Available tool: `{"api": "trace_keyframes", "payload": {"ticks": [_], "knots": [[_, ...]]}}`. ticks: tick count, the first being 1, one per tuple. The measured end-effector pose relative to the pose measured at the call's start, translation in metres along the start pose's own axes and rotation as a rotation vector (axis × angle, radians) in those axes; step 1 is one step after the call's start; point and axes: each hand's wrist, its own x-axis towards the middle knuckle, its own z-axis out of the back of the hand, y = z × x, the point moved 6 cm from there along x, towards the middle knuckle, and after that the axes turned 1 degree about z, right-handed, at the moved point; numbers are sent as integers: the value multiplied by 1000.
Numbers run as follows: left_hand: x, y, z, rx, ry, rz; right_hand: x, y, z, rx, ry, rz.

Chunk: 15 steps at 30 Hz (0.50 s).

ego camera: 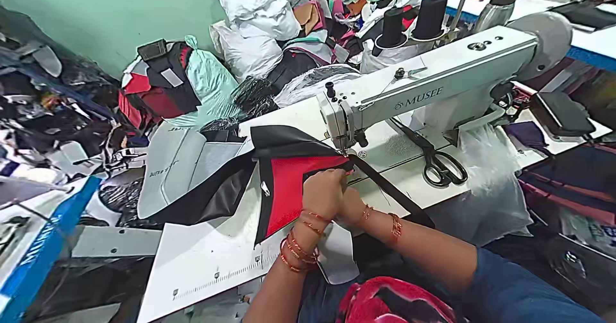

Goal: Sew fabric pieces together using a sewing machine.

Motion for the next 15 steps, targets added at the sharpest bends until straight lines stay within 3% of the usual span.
{"api": "trace_keyframes", "payload": {"ticks": [2, 6, 9, 15], "knots": [[-12, 23, -13, -134, -68, 1, -25, -6, -9, -241, -22, 230], [-26, 44, -41, -207, -314, -179, -70, -33, -12, -195, -31, 505], [-24, 45, -54, -215, -160, -179, -82, -43, -16, -151, -142, 650], [-12, 37, -63, 53, 132, -193, -73, -35, -43, -228, -513, 824]]}}
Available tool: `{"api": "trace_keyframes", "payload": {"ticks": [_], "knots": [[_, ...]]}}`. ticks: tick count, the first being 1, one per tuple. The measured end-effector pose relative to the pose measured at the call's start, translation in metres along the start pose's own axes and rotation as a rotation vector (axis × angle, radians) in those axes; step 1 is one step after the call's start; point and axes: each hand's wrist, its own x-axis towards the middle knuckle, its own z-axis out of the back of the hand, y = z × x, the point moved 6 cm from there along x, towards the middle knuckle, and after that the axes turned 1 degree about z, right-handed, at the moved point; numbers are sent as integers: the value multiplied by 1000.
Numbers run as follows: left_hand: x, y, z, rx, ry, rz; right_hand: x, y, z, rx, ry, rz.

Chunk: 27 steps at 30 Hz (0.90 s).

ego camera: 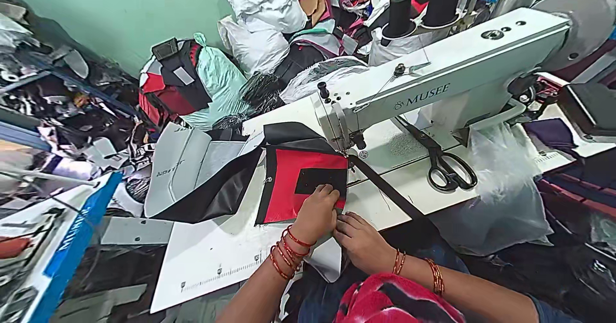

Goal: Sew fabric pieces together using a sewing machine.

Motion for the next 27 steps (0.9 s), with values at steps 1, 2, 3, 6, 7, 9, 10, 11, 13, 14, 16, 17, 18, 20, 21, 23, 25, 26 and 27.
{"api": "trace_keyframes", "payload": {"ticks": [1, 2, 3, 6, 7, 9, 10, 11, 13, 14, 16, 17, 18, 20, 21, 23, 25, 26, 27], "knots": [[4, -2, 0, 36, 50, 22, 1, -1, 1, 9, -12, -11], [7, -3, -1, 65, 83, 48, 2, -4, 3, 11, -13, -18], [11, -5, -2, 82, 102, 82, 2, -6, 7, -1, -23, -12], [18, -14, -10, 96, 190, 209, -3, -12, 26, -48, -58, 38], [21, -20, -12, 100, 222, 247, -7, -14, 33, -61, -53, 51], [24, -33, -16, 117, 249, 285, -20, -19, 48, -75, -18, 78], [26, -41, -18, 125, 241, 293, -28, -22, 55, -80, 0, 90], [28, -47, -20, 137, 241, 303, -34, -25, 60, -87, 11, 103], [31, -56, -23, 168, 225, 314, -42, -31, 67, -96, 18, 124], [31, -58, -25, 181, 203, 311, -44, -33, 68, -96, 16, 128], [28, -61, -28, 207, 147, 282, -46, -35, 68, -90, 4, 123], [26, -61, -29, 213, 110, 255, -48, -35, 67, -82, -9, 113], [23, -60, -30, 221, 69, 221, -49, -34, 66, -75, -26, 101], [18, -56, -30, 227, -7, 169, -51, -35, 63, -62, -56, 79], [17, -54, -31, 223, -43, 152, -52, -35, 63, -58, -70, 70], [14, -52, -33, 222, -142, 113, -53, -35, 61, -54, -92, 54], [13, -53, -34, 229, -201, 94, -54, -34, 60, -59, -106, 47], [13, -53, -34, 236, -222, 86, -54, -34, 60, -61, -107, 46], [13, -54, -35, 245, -234, 80, -54, -34, 60, -60, -107, 45]]}}
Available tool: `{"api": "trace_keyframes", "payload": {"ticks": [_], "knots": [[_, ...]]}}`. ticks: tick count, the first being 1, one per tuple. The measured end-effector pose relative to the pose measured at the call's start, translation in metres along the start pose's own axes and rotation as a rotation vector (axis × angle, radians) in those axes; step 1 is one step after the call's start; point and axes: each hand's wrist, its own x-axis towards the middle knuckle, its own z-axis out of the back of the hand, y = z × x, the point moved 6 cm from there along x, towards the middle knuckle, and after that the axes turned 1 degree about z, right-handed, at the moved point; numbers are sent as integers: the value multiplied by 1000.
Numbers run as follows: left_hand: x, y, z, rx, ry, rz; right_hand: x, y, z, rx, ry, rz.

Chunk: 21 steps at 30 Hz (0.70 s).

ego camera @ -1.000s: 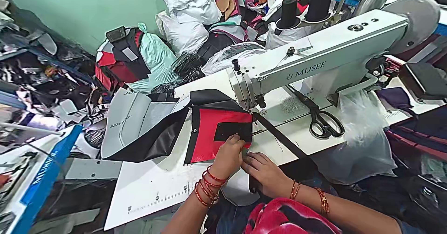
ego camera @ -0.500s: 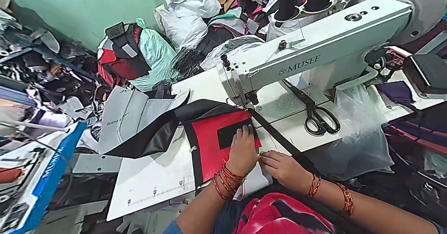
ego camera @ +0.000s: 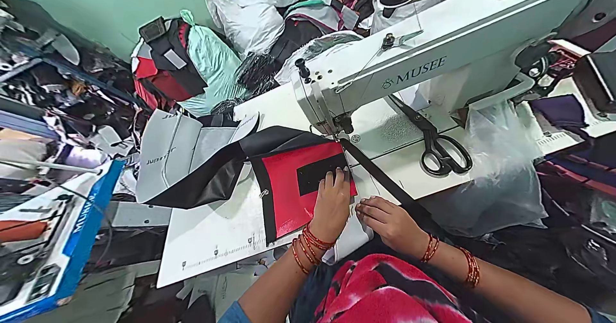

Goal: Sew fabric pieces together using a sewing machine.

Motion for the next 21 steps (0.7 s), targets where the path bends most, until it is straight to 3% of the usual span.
{"api": "trace_keyframes", "payload": {"ticks": [9, 21], "knots": [[1, -4, -3, 23, -19, -9, -1, 1, 0, 0, -1, -8], [0, 3, 2, -154, 72, 19, 12, 2, 12, -18, 36, -8]]}}
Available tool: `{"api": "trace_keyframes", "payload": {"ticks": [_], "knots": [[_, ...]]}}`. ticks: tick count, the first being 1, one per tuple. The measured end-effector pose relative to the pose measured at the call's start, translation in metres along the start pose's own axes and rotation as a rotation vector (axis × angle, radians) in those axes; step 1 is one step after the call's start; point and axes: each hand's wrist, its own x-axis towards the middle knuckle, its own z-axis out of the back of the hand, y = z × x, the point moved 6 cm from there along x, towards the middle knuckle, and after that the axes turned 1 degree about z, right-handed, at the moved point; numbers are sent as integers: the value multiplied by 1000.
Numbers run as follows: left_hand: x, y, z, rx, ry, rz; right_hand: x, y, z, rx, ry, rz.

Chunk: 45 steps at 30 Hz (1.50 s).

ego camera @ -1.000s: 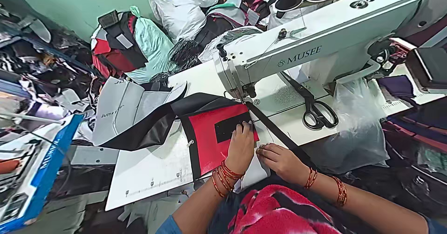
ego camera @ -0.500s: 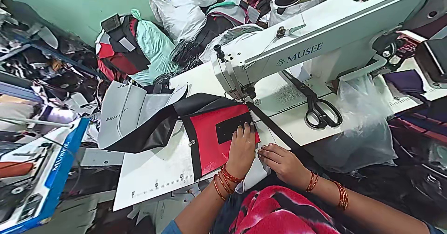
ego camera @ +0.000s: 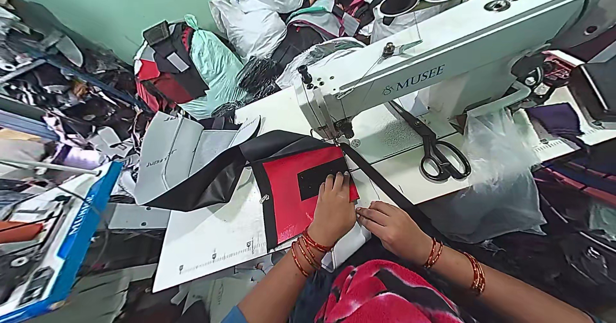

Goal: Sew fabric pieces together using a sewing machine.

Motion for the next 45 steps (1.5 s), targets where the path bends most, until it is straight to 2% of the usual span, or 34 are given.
{"api": "trace_keyframes", "payload": {"ticks": [5, 12, 17, 20, 23, 25, 28, 32, 37, 42, 45], "knots": [[24, 9, 25, -262, 341, 186, 32, 5, 23, 38, -5, 48], [71, -9, 25, -15, 562, 492, 60, 10, 31, -60, 94, 153], [89, -19, 27, 95, 655, 443, 62, 3, 37, -12, 210, 138], [86, -16, 23, 80, 655, 484, 60, -26, 42, 199, 406, -63], [82, -7, 17, 8, 605, 470, 71, -73, 37, 264, 628, -409], [80, -2, 16, -42, 577, 435, 85, -104, 25, 209, 657, -623], [78, 6, 17, -129, 554, 417, 109, -130, -4, 167, 626, -783], [78, 14, 21, -197, 562, 386, 134, -141, -37, 93, 607, -850], [79, 29, 28, -344, 530, 306, 136, -139, -47, 87, 578, -851], [82, 51, 37, -568, 450, 89, 129, -141, -46, 132, 569, -795], [84, 63, 39, -669, 477, 74, 127, -140, -46, 114, 605, -697]]}}
